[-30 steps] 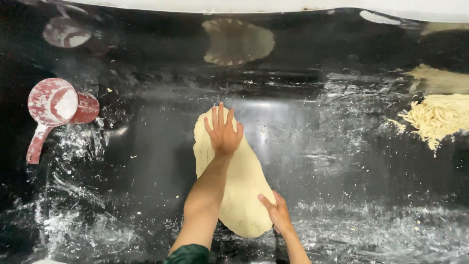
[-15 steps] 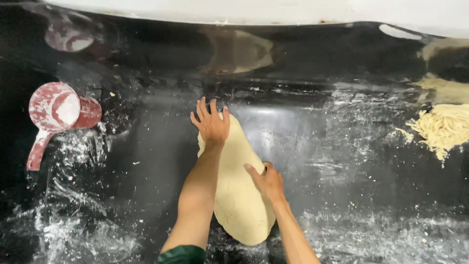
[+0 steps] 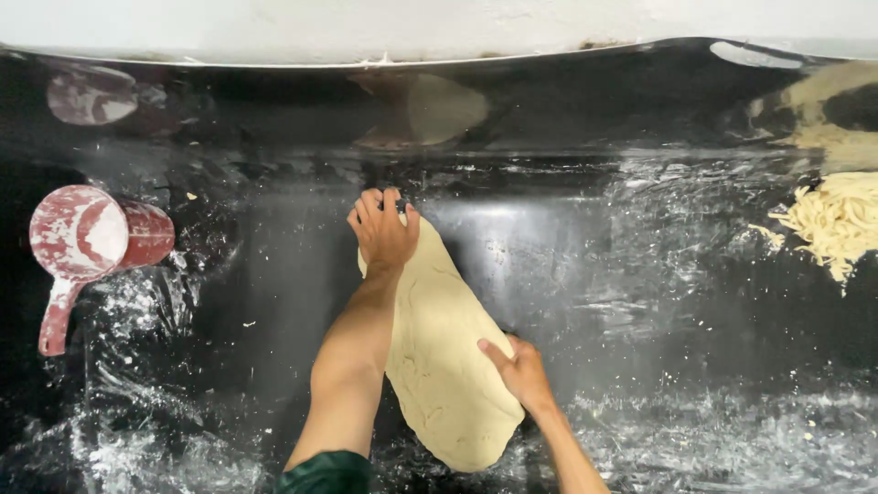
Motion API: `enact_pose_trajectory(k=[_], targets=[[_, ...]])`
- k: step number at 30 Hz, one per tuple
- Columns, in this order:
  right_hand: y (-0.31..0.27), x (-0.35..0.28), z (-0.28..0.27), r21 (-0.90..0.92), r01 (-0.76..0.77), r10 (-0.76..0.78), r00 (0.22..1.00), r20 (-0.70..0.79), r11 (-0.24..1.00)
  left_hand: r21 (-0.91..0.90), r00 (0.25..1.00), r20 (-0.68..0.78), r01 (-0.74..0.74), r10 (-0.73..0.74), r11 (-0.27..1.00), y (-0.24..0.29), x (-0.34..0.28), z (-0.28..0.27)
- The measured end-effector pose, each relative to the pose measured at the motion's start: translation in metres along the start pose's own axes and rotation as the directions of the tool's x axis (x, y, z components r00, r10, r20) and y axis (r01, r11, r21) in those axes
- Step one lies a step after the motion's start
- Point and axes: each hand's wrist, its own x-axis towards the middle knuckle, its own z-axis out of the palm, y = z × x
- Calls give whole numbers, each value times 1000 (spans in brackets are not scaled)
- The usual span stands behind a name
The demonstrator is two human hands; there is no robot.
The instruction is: Kneading a piece of dough on a floured work surface using both hands
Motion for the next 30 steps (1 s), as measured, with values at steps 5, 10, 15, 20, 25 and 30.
enact_pose_trajectory(k=[5,10,15,20,25,30], targets=[[33,22,2,99,-62,71,993,-90,993,-39,1000,3,-11,11,999,-4,11,3],[41,12,7,-187,90,-141,950,-278,978,-58,997,-74,-36,32,998,-4,12,5],[26,-47,22,-82,-122,101,971,-216,989,-39,999,-30,-23,22,999,-5,11,8],[70,-19,20,-121,-106,64,950,-305,987,-79,998,42,59,-56,995,0,-16,10],[23,-52,23,3,-218,213,952,-221,976,20,985,-15,173,-173,985,49,-38,23],[58,-18,24,-201,-40,-15,965,-263,979,86,944,-151,308,-294,947,71,-24,28]])
